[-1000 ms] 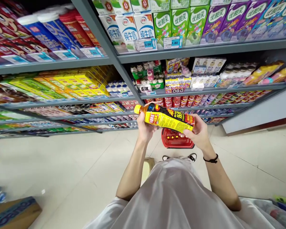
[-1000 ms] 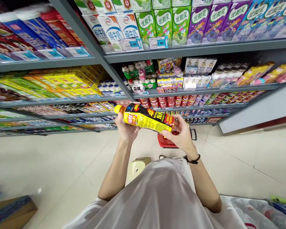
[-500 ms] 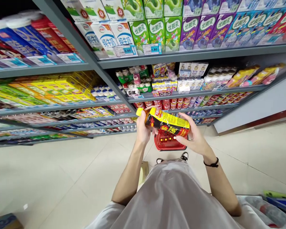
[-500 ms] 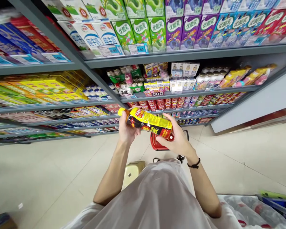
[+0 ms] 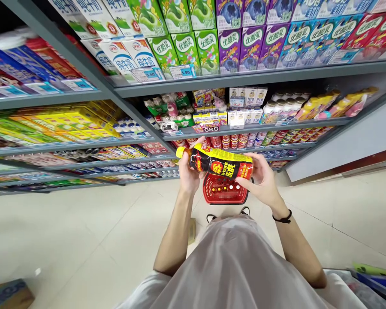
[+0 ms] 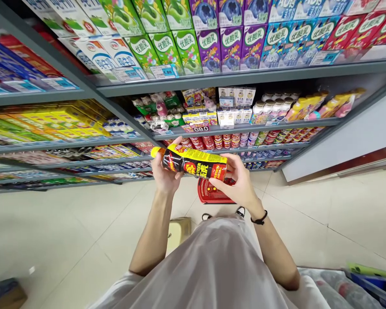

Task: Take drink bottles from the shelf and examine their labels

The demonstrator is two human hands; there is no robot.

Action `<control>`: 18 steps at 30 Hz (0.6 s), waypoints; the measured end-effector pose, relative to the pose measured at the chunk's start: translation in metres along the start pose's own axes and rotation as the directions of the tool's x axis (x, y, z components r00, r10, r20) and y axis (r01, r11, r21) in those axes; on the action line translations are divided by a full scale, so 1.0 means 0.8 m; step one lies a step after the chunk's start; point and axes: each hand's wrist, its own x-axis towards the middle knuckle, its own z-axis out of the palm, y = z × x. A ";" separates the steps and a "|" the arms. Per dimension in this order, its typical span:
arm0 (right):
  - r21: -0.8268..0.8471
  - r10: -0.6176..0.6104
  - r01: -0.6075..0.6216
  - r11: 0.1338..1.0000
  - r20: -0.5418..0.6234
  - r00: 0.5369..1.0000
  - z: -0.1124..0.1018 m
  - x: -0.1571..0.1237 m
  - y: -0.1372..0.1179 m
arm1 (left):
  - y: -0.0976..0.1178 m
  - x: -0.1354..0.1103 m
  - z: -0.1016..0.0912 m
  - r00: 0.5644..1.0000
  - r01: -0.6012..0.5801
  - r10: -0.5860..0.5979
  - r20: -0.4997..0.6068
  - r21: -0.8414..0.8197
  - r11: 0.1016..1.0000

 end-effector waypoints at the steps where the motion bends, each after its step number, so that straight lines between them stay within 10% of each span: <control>1: 0.005 0.001 -0.001 1.000 0.002 1.000 -0.005 0.000 -0.001 | -0.003 0.000 0.005 1.000 0.007 -0.007 0.000 0.010 1.000; 18: -0.037 -0.085 0.088 0.995 0.076 0.993 -0.110 -0.003 0.009 | -0.062 -0.024 0.062 0.988 -0.040 0.052 -0.147 0.088 0.995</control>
